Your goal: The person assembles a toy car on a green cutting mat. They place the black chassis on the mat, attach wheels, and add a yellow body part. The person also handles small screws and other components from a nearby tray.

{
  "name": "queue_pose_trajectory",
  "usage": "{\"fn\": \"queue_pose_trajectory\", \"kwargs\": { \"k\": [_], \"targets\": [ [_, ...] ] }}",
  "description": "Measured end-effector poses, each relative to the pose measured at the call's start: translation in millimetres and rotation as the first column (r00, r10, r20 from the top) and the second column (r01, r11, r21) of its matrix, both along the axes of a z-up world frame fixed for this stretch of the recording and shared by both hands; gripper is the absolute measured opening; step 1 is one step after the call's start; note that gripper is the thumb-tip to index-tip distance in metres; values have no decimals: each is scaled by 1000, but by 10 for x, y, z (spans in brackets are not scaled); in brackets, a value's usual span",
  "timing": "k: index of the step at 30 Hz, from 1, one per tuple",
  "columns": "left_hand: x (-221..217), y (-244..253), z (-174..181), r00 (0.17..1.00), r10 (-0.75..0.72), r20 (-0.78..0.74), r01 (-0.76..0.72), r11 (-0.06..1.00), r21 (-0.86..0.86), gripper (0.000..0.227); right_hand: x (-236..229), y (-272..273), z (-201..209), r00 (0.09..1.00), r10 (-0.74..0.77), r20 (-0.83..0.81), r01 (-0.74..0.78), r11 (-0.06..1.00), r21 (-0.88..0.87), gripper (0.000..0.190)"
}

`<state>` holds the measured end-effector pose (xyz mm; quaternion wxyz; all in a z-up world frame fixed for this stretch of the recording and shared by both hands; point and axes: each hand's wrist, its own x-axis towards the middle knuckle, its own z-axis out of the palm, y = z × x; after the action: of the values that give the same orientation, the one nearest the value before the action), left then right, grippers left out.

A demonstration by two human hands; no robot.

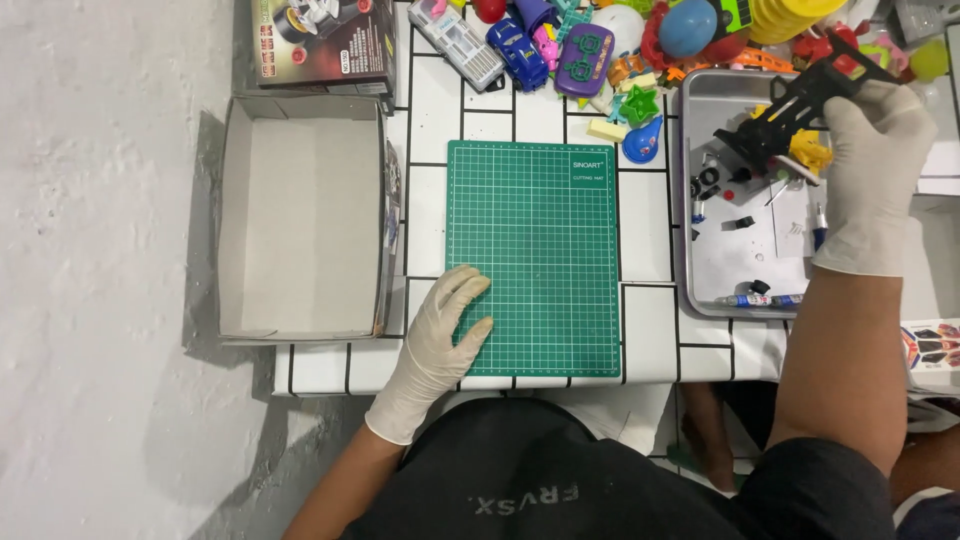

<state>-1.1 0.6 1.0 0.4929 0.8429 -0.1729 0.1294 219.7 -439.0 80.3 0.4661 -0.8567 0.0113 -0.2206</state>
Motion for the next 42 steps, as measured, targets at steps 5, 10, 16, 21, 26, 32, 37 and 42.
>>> {"fn": "queue_pose_trajectory", "kwargs": {
  "k": [5, 10, 16, 21, 26, 32, 37, 42],
  "targets": [
    [11, -6, 17, 1000, -6, -1, 6, 1000, 5, 43, -312, 268, 239, 995, -47, -90, 82, 894, 439, 26],
    [66, -64, 100, 997, -29, 67, 30, 999, -11, 39, -714, 697, 310, 997, 3, -80, 50, 751, 658, 39],
    [79, -396, 244, 997, -64, 51, 68, 994, -82, 47, -1204, 1459, 90, 977, 156, -147, 83, 359, 930, 35],
    [197, -574, 473, 873, -219, -435, 12, 902, -432, 66, -1519, 1929, -311, 948, 286, -142, 123, 83, 989, 25],
    [326, -729, 436, 893, -115, -434, -139, 849, -510, 77, -1850, 2287, -772, 858, 450, -249, 92, 341, 935, 39],
    [556, -509, 368, 829, 44, -558, -312, 864, -395, 68, -1808, 2039, -438, 720, 508, -473, -294, 841, 455, 56],
    [614, -399, 178, 858, 150, -492, -251, 957, -147, 59, -1407, 1781, -91, 922, 120, -369, -195, 965, -174, 41],
    [625, -414, -150, 955, 295, -29, -284, 938, 198, 38, -1142, 1686, -361, 933, -77, -353, -225, 642, -733, 43]
  ]
}}
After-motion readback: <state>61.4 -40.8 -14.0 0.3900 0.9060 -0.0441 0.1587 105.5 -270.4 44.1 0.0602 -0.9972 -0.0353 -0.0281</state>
